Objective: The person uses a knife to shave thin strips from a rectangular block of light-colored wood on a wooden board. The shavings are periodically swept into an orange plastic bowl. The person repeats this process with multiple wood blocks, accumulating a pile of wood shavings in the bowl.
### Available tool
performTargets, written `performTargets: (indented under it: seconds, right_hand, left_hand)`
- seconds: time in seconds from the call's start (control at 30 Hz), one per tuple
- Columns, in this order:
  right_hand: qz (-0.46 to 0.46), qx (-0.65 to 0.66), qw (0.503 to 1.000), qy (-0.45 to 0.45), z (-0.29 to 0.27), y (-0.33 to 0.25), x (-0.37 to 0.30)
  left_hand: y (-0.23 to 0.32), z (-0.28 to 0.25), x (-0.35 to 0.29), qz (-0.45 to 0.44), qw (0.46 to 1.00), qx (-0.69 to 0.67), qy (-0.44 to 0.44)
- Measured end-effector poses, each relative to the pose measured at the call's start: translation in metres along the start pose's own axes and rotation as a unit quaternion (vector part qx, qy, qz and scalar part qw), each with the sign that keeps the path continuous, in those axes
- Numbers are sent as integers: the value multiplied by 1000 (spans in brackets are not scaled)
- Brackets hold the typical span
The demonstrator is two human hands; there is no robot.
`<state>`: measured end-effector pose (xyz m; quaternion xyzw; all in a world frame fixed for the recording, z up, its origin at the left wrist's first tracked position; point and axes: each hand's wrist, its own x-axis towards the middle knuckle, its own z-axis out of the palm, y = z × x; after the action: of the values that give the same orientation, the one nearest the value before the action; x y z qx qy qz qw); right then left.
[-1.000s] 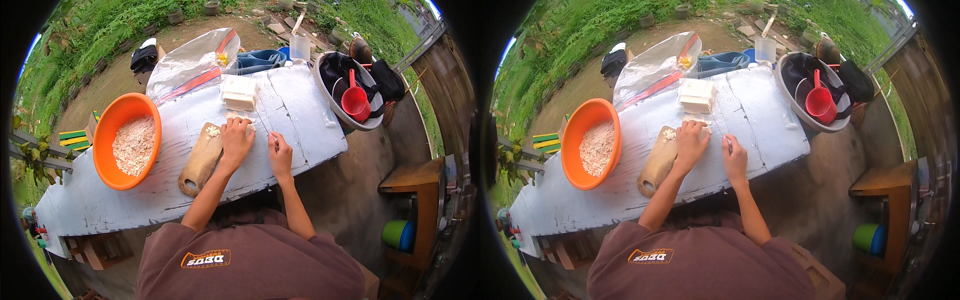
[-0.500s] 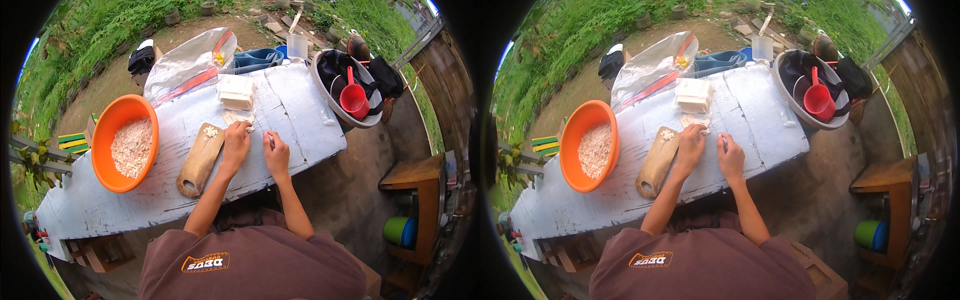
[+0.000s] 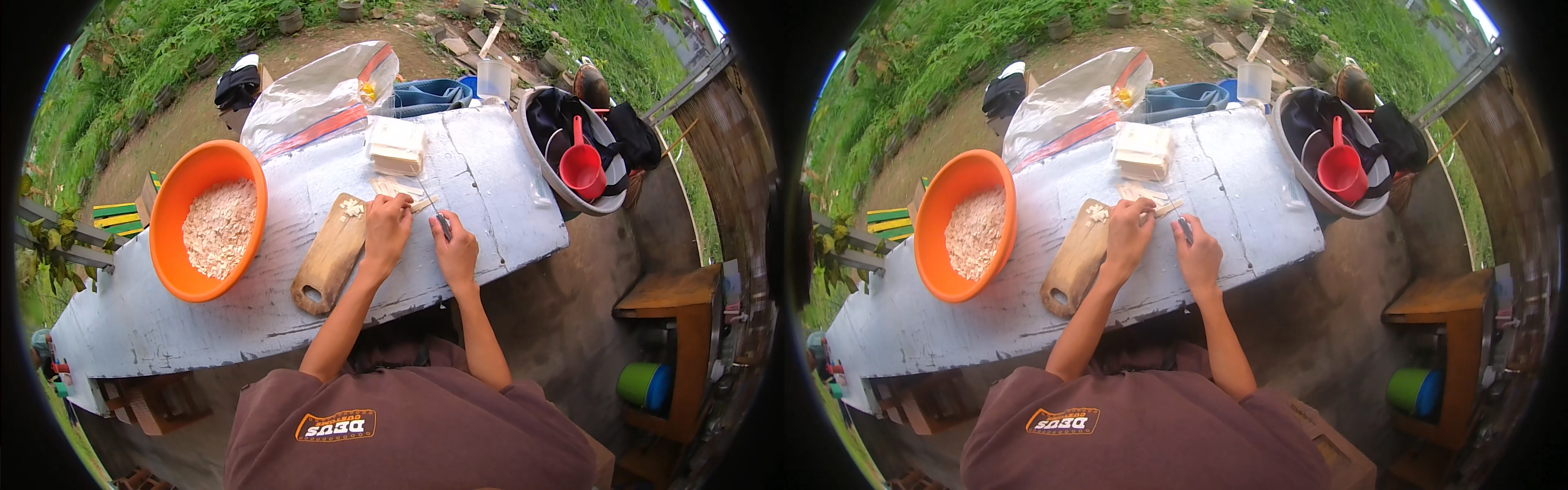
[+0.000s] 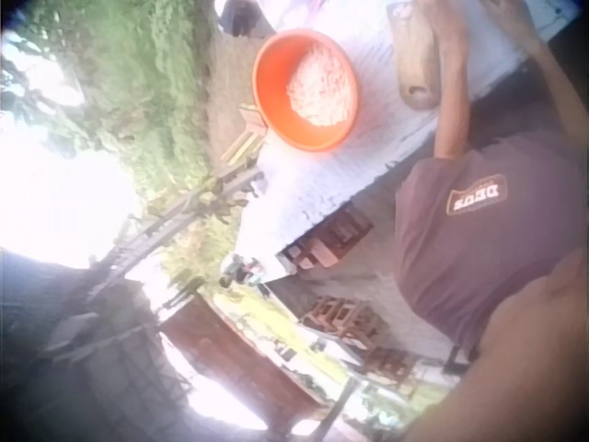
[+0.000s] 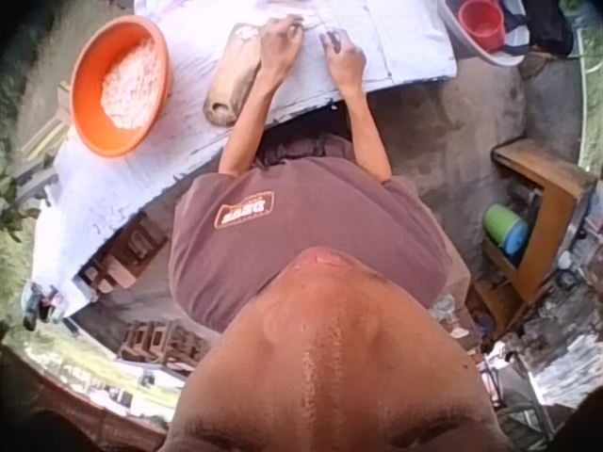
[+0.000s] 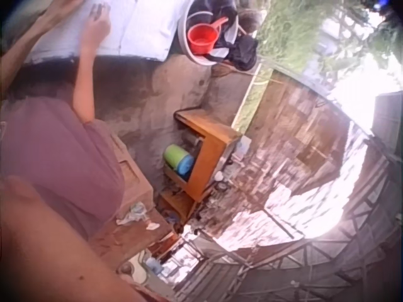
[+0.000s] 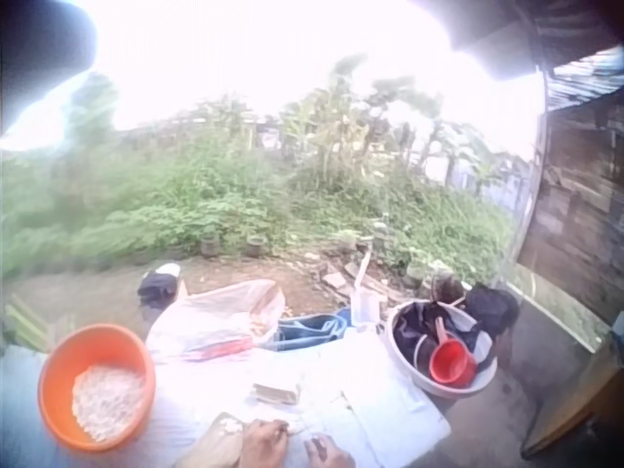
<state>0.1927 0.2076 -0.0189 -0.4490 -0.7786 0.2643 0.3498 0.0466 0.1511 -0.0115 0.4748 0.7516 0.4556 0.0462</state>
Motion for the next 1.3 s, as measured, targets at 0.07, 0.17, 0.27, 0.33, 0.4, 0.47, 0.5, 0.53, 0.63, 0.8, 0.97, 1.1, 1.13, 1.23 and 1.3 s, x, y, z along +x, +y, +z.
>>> performTargets:
  seconds: [0.07,0.17,0.27,0.33,0.4,0.47,0.5,0.53,0.63,0.8,0.97,1.1,1.13,1.23,1.3]
  right_hand:
    - [-10,-7,1000,5,1,2,-1]
    - [34,28,998,-42,-4,-3,2]
    - [53,84,991,-93,-20,-20,0]
    - [38,109,986,-117,-24,-29,-4]
    - [18,124,982,-141,-22,-36,-11]
    - [24,129,976,-174,-20,-49,-17]
    - [26,132,972,-192,-19,-57,-19]
    - [15,117,970,-214,-18,-64,-21]
    - [-44,74,964,-253,-9,-79,-29]
    - [-170,-51,950,-256,16,-78,-45]
    - [-221,-165,923,-269,17,-79,-46]
    - [-233,-220,907,-273,11,-77,-46]
    - [-231,-230,904,-277,9,-78,-49]
    - [-224,-256,898,-280,4,-79,-58]
    - [-226,-257,900,-271,10,-78,-64]
  left_hand:
    - [5,-4,-1,12,1000,5,5]
    - [8,-8,-1,24,998,-49,17]
    - [12,-22,-5,10,992,-126,17]
    - [14,-40,-9,-8,987,-161,18]
    - [10,-62,-18,-32,983,-180,21]
    - [5,-86,-30,-51,986,-158,32]
    - [2,-96,-37,-61,987,-146,38]
    - [-3,-105,-45,-68,986,-146,44]
    - [-21,-125,-70,-106,989,-92,45]
    - [-41,-134,-92,-82,993,79,31]
    - [-43,-127,-85,-36,993,106,24]
    - [-46,-121,-85,-26,991,131,-1]
    - [-48,-119,-86,-25,991,135,-1]
    - [-49,-117,-87,-29,990,140,-12]
    - [-50,-118,-87,-28,989,142,-16]
